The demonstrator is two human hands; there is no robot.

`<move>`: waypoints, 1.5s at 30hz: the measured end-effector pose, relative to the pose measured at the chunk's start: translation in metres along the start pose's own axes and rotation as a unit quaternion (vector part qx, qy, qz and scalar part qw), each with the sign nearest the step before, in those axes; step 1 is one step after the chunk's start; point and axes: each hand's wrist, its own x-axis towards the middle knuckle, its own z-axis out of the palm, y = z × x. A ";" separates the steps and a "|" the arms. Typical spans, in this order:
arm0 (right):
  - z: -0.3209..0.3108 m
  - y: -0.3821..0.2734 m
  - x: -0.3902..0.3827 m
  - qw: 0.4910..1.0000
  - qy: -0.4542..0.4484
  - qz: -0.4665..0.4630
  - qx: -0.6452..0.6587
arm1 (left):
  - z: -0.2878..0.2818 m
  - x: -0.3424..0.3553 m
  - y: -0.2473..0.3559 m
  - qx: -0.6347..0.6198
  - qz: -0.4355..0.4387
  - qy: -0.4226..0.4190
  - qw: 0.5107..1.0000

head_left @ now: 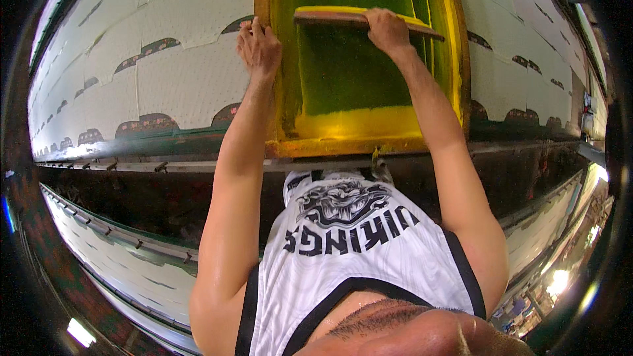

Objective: The person holds a wooden screen printing frame with a green mesh and uses a squeegee to spread yellow ink across the surface. The person repeatedly pulls the squeegee from top to bottom, repositions the frame, and continues spreading the ink evenly.

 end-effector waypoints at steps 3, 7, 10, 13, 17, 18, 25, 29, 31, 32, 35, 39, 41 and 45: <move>-0.011 0.029 0.081 0.998 -0.029 0.010 -0.051 | -0.019 -0.006 0.018 0.041 0.017 -0.014 0.999; 0.019 0.108 0.179 0.997 0.008 0.001 -0.082 | -0.010 -0.002 0.037 0.048 0.022 -0.029 0.998; 0.015 0.111 0.201 0.997 0.036 -0.002 -0.068 | -0.012 -0.002 0.033 0.057 0.025 -0.018 0.998; 0.010 0.074 0.157 0.998 0.041 -0.020 -0.035 | -0.017 -0.011 0.029 0.086 0.005 -0.017 0.996; 0.033 0.078 0.118 0.996 0.083 -0.029 -0.010 | -0.012 -0.005 0.033 0.113 0.028 0.002 0.993; 0.035 0.075 0.114 0.994 0.099 -0.038 -0.009 | -0.009 -0.007 0.025 0.115 0.031 0.000 0.993; -0.041 0.087 0.148 0.998 0.049 -0.019 -0.034 | -0.009 -0.003 0.020 0.110 0.033 -0.003 0.993; -0.012 0.116 0.162 0.992 0.120 -0.015 -0.043 | -0.009 -0.003 0.020 0.101 0.046 0.007 0.994; -0.012 0.121 0.162 0.985 0.170 -0.029 -0.013 | -0.010 -0.004 0.018 0.104 0.044 0.006 0.994; -0.008 0.127 0.164 0.988 0.154 -0.021 -0.023 | -0.011 -0.005 0.018 0.105 0.044 0.005 0.993; -0.002 0.153 0.172 0.994 0.109 -0.015 -0.021 | -0.010 0.000 0.019 0.085 0.071 0.019 0.994; 0.001 0.154 0.198 0.993 0.068 -0.082 0.040 | -0.018 -0.015 0.012 0.101 0.028 0.021 0.994; -0.019 0.188 0.194 0.999 -0.039 -0.013 -0.036 | -0.011 0.002 0.024 0.087 0.060 0.016 0.994; -0.019 0.146 0.189 0.986 -0.143 -0.003 -0.083 | -0.010 -0.012 -0.006 0.099 0.037 0.029 0.994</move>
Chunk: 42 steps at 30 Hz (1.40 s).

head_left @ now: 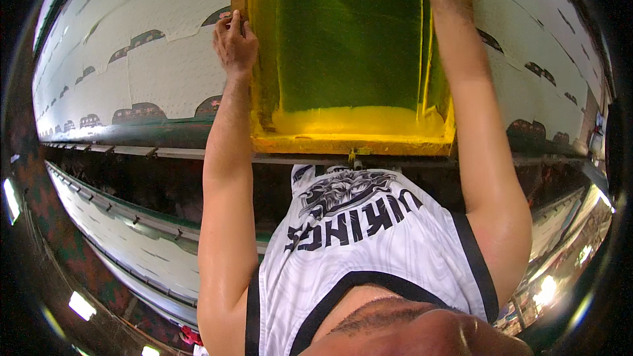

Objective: The person holds a wooden screen printing frame with a green mesh and uses a squeegee to spread yellow ink across the surface. The person repeatedly pulls the squeegee from top to bottom, repositions the frame, and continues spreading the ink evenly.

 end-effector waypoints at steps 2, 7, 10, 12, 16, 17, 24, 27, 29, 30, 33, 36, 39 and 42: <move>-0.005 0.003 -0.059 0.994 -0.035 0.091 0.050 | 0.009 0.011 0.012 -0.021 0.017 -0.008 1.000; 0.021 -0.070 -0.206 0.987 -0.008 0.134 0.089 | 0.010 0.012 0.012 -0.018 0.021 -0.008 1.000; 0.017 -0.121 -0.297 0.984 -0.010 0.114 0.139 | 0.010 0.011 0.011 -0.030 0.007 -0.021 0.999; 0.041 -0.148 -0.354 0.986 0.024 0.064 0.154 | 0.010 0.013 0.013 -0.041 0.005 -0.028 0.999; 0.042 -0.203 -0.432 0.989 -0.011 0.020 0.149 | 0.021 0.016 0.005 -0.054 0.009 -0.032 0.998; 0.040 -0.211 -0.438 0.988 0.001 0.017 0.153 | 0.023 0.015 0.001 -0.058 0.009 -0.032 0.998; 0.040 -0.199 -0.430 0.984 0.009 -0.002 0.177 | 0.033 0.015 -0.001 -0.041 0.058 0.005 0.997; 0.027 -0.199 -0.438 0.982 0.000 0.010 0.187 | 0.013 0.011 0.014 -0.018 0.020 -0.041 0.999; 0.037 -0.205 -0.447 0.984 -0.016 -0.003 0.178 | -0.003 0.009 0.027 -0.005 0.010 -0.082 0.997; 0.040 -0.209 -0.452 0.985 -0.023 -0.014 0.172 | -0.002 0.008 0.024 -0.009 0.003 -0.077 0.997; 0.044 -0.219 -0.465 0.984 0.039 -0.049 0.168 | 0.006 0.011 0.013 -0.013 -0.014 -0.074 0.997; 0.025 -0.217 -0.481 0.977 -0.040 -0.072 0.198 | 0.005 0.013 0.014 0.003 -0.017 -0.093 0.996; 0.022 -0.180 -0.495 0.941 -0.041 -0.112 0.316 | 0.005 0.012 0.014 0.007 -0.014 -0.092 0.996; 0.019 -0.110 -0.499 0.837 -0.104 0.000 0.537 | -0.002 0.014 0.016 0.004 -0.023 -0.096 0.995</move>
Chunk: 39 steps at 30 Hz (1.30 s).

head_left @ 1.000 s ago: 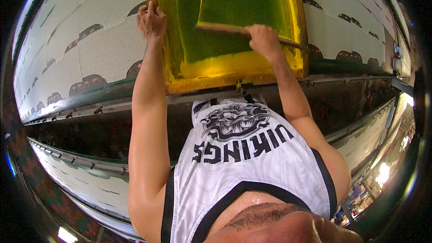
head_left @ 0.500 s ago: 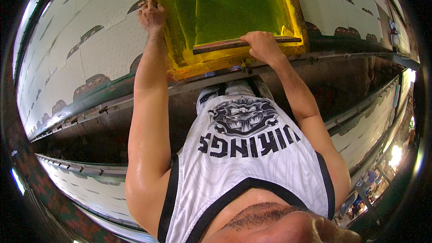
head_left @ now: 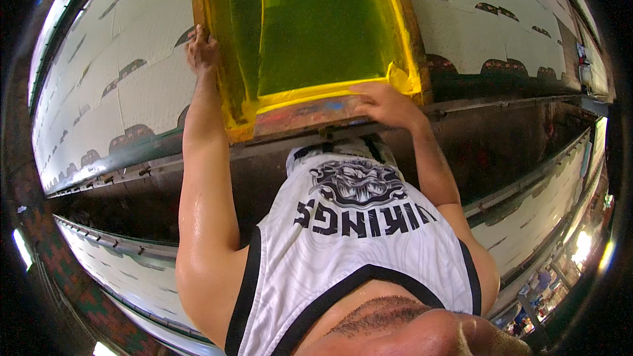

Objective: The person holds a wooden screen printing frame with a green mesh and uses a squeegee to spread yellow ink across the surface. The person repeatedly pulls the squeegee from top to bottom, repositions the frame, and continues spreading the ink evenly.

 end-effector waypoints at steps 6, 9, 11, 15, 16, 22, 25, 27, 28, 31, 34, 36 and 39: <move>-0.106 0.125 0.017 0.901 0.375 0.153 -0.156 | 0.002 0.009 0.000 0.035 0.019 0.010 0.999; -0.117 0.159 0.034 0.917 0.319 0.214 -0.105 | 0.001 0.008 0.001 0.052 0.018 0.021 0.998; -0.107 0.153 0.040 0.900 0.329 0.220 -0.181 | -0.002 0.005 0.009 0.036 -0.004 0.011 0.999; -0.114 0.151 0.045 0.903 0.341 0.192 -0.179 | -0.006 0.004 0.004 0.052 -0.007 0.009 0.999; -0.114 0.152 0.046 0.900 0.347 0.187 -0.186 | -0.005 0.003 0.002 0.053 0.000 0.014 0.999; -0.109 0.179 0.039 0.875 0.426 0.109 -0.203 | -0.007 0.006 0.006 -0.029 -0.007 0.010 1.000; -0.120 0.154 0.027 0.876 0.434 0.060 -0.202 | -0.008 0.006 0.016 -0.033 -0.008 -0.017 0.999; -0.135 0.111 0.018 0.880 0.430 0.032 -0.198 | 0.004 0.012 -0.011 -0.074 -0.001 -0.025 0.997; -0.140 0.100 0.011 0.876 0.435 0.023 -0.208 | 0.002 0.020 0.006 -0.106 -0.026 -0.075 0.991; -0.171 0.074 0.008 0.886 0.415 -0.032 -0.205 | 0.013 0.020 -0.078 -0.391 0.046 -0.012 0.919; -0.211 0.106 -0.009 0.871 0.434 -0.032 -0.229 | 0.016 0.025 -0.008 -0.210 -0.018 -0.043 0.977; -0.247 0.145 -0.022 0.858 0.452 -0.048 -0.237 | 0.003 0.023 0.050 -0.132 0.006 -0.052 0.990; -0.320 0.184 -0.058 0.909 0.385 0.034 -0.156 | 0.000 0.013 0.144 -0.071 0.061 -0.020 0.995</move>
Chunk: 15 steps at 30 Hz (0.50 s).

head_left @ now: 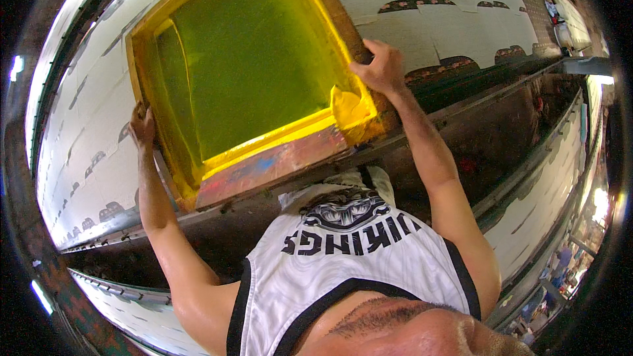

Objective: The person holds a wooden screen printing frame with a green mesh and uses a squeegee to spread yellow ink across the surface. The person repeatedly pulls the squeegee from top to bottom, repositions the frame, and continues spreading the ink evenly.

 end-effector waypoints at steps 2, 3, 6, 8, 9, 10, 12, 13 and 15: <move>-0.020 0.075 0.013 0.998 0.039 -0.038 -0.023 | 0.014 -0.006 0.062 -0.019 0.014 0.032 0.999; -0.035 0.113 0.018 0.996 0.066 -0.050 -0.041 | 0.021 -0.008 0.116 -0.018 0.008 0.016 1.000; -0.088 0.188 0.038 0.999 0.035 -0.005 0.015 | 0.053 -0.025 0.208 -0.058 0.016 0.038 0.997; -0.122 0.238 0.045 1.000 0.015 0.021 0.007 | 0.078 -0.040 0.287 -0.034 0.010 0.052 0.998; -0.132 0.267 0.049 1.000 0.024 0.010 0.009 | 0.095 -0.046 0.296 -0.092 0.047 0.075 0.992; -0.142 0.301 0.054 0.999 0.035 0.001 0.005 | 0.113 -0.050 0.316 -0.097 0.044 0.085 0.991; -0.156 0.351 0.056 0.999 0.036 0.031 -0.001 | 0.144 -0.066 0.359 -0.101 0.038 0.097 0.989; -0.174 0.356 0.054 0.999 0.025 0.045 0.004 | 0.153 -0.077 0.379 -0.096 0.036 0.098 0.990; -0.188 0.404 0.050 0.997 0.054 0.057 -0.020 | 0.171 -0.093 0.422 -0.090 0.040 0.096 0.991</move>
